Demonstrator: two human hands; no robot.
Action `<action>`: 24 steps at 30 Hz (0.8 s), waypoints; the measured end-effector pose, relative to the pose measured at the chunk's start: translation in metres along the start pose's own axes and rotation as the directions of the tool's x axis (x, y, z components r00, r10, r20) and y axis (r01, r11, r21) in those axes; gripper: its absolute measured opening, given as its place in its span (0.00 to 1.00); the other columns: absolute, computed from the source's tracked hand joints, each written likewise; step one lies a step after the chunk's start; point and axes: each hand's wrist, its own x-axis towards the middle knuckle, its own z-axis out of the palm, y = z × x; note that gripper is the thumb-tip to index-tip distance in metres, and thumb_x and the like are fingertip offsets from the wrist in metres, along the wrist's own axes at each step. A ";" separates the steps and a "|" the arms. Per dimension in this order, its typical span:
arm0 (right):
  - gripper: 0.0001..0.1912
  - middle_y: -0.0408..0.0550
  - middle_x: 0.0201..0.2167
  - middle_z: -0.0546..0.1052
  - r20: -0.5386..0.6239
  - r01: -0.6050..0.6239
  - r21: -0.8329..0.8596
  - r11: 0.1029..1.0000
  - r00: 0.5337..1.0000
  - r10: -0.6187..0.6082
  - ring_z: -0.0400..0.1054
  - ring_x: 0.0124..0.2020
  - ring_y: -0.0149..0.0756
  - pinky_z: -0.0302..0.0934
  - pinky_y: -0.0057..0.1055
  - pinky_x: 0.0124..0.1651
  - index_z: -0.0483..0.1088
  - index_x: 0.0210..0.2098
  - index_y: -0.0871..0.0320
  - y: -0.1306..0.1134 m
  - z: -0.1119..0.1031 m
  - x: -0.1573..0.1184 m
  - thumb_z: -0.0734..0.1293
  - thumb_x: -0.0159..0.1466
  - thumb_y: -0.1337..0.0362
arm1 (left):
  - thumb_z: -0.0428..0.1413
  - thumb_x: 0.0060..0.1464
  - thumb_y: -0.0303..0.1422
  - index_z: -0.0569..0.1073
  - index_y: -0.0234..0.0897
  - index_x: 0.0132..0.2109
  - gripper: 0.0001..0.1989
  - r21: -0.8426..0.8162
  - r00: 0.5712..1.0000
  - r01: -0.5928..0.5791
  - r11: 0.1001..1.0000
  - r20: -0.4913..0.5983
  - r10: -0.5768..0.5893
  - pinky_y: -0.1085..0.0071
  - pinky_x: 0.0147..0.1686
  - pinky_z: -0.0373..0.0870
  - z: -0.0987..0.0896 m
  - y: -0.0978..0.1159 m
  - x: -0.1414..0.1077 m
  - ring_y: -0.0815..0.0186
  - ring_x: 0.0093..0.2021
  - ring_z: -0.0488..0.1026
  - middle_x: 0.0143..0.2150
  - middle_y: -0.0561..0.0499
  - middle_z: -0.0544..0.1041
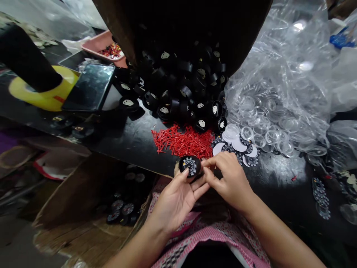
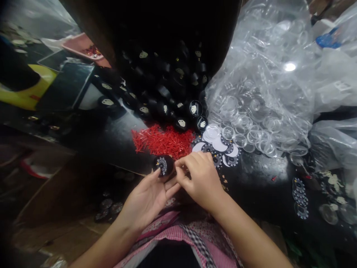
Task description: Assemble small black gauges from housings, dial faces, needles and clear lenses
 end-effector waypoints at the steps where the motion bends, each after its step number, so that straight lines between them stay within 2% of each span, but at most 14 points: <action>1: 0.03 0.47 0.34 0.75 -0.024 0.006 0.026 1.000 1.000 -0.005 0.67 0.39 0.38 0.55 0.38 0.45 0.71 0.37 0.58 0.000 -0.002 -0.003 0.64 0.66 0.68 | 0.48 0.65 0.27 0.77 0.31 0.43 0.12 -0.019 1.000 -0.011 1.000 -0.005 0.011 0.64 0.49 0.78 0.001 0.000 0.001 0.59 0.47 0.80 0.44 0.41 0.82; 4: 0.04 0.49 0.37 0.74 -0.027 -0.067 0.072 0.995 0.997 0.070 0.67 0.42 0.40 0.57 0.38 0.45 0.71 0.37 0.57 -0.002 -0.010 -0.009 0.64 0.66 0.67 | 0.49 0.64 0.27 0.77 0.29 0.44 0.12 0.006 0.995 -0.096 0.995 -0.008 0.096 0.66 0.52 0.76 0.002 -0.004 0.002 0.59 0.50 0.79 0.46 0.39 0.82; 7: 0.04 0.46 0.33 0.73 0.082 -0.259 0.161 0.952 0.965 0.249 0.67 0.35 0.36 0.59 0.35 0.40 0.70 0.35 0.56 -0.006 -0.013 -0.009 0.65 0.66 0.64 | 0.53 0.63 0.30 0.76 0.33 0.48 0.10 0.108 0.968 -0.249 0.963 0.066 0.243 0.64 0.55 0.74 0.000 -0.012 -0.001 0.58 0.53 0.77 0.49 0.41 0.81; 9: 0.06 0.44 0.30 0.73 0.139 -0.330 0.196 0.924 0.942 0.307 0.65 0.31 0.34 0.58 0.33 0.37 0.69 0.32 0.56 -0.010 -0.011 -0.008 0.65 0.66 0.63 | 0.55 0.63 0.31 0.76 0.38 0.49 0.10 0.174 0.941 -0.335 0.926 0.110 0.320 0.64 0.56 0.73 -0.002 -0.017 -0.004 0.59 0.56 0.75 0.50 0.44 0.81; 13: 0.07 0.43 0.30 0.74 0.095 -0.343 0.234 0.910 0.939 0.330 0.65 0.31 0.33 0.58 0.32 0.36 0.69 0.30 0.56 -0.014 -0.008 -0.007 0.64 0.66 0.66 | 0.58 0.61 0.33 0.74 0.43 0.51 0.12 0.263 0.921 -0.388 0.884 0.144 0.361 0.58 0.60 0.69 -0.007 -0.021 -0.006 0.58 0.58 0.73 0.51 0.48 0.80; 17: 0.04 0.44 0.32 0.76 0.123 -0.388 0.278 0.879 0.922 0.368 0.67 0.32 0.34 0.59 0.33 0.36 0.71 0.33 0.56 -0.011 -0.011 -0.012 0.66 0.65 0.66 | 0.58 0.60 0.36 0.72 0.44 0.55 0.16 0.420 0.914 -0.403 0.813 0.147 0.378 0.55 0.63 0.64 -0.015 -0.021 -0.006 0.55 0.61 0.69 0.55 0.47 0.78; 19: 0.02 0.45 0.35 0.77 0.107 -0.361 0.221 0.906 0.932 0.346 0.68 0.35 0.36 0.59 0.34 0.38 0.72 0.37 0.56 -0.010 -0.014 -0.014 0.67 0.65 0.66 | 0.57 0.61 0.36 0.71 0.44 0.56 0.17 0.477 0.907 -0.414 0.776 0.145 0.395 0.55 0.64 0.62 -0.019 -0.022 -0.005 0.55 0.62 0.68 0.57 0.47 0.76; 22: 0.04 0.47 0.39 0.78 0.035 -0.219 0.046 0.975 0.976 0.217 0.69 0.39 0.39 0.56 0.38 0.44 0.73 0.41 0.57 -0.011 -0.015 -0.016 0.66 0.66 0.66 | 0.57 0.62 0.37 0.70 0.46 0.58 0.18 0.507 0.911 -0.402 0.762 0.139 0.388 0.55 0.64 0.61 -0.022 -0.023 -0.004 0.56 0.61 0.68 0.58 0.47 0.75; 24: 0.05 0.48 0.38 0.78 0.023 -0.144 -0.045 0.989 0.989 0.145 0.69 0.40 0.40 0.54 0.39 0.45 0.73 0.41 0.58 -0.011 -0.014 -0.016 0.65 0.68 0.66 | 0.57 0.61 0.37 0.70 0.45 0.58 0.18 0.504 0.914 -0.393 0.769 0.125 0.385 0.56 0.63 0.62 -0.021 -0.023 -0.004 0.56 0.61 0.69 0.57 0.47 0.76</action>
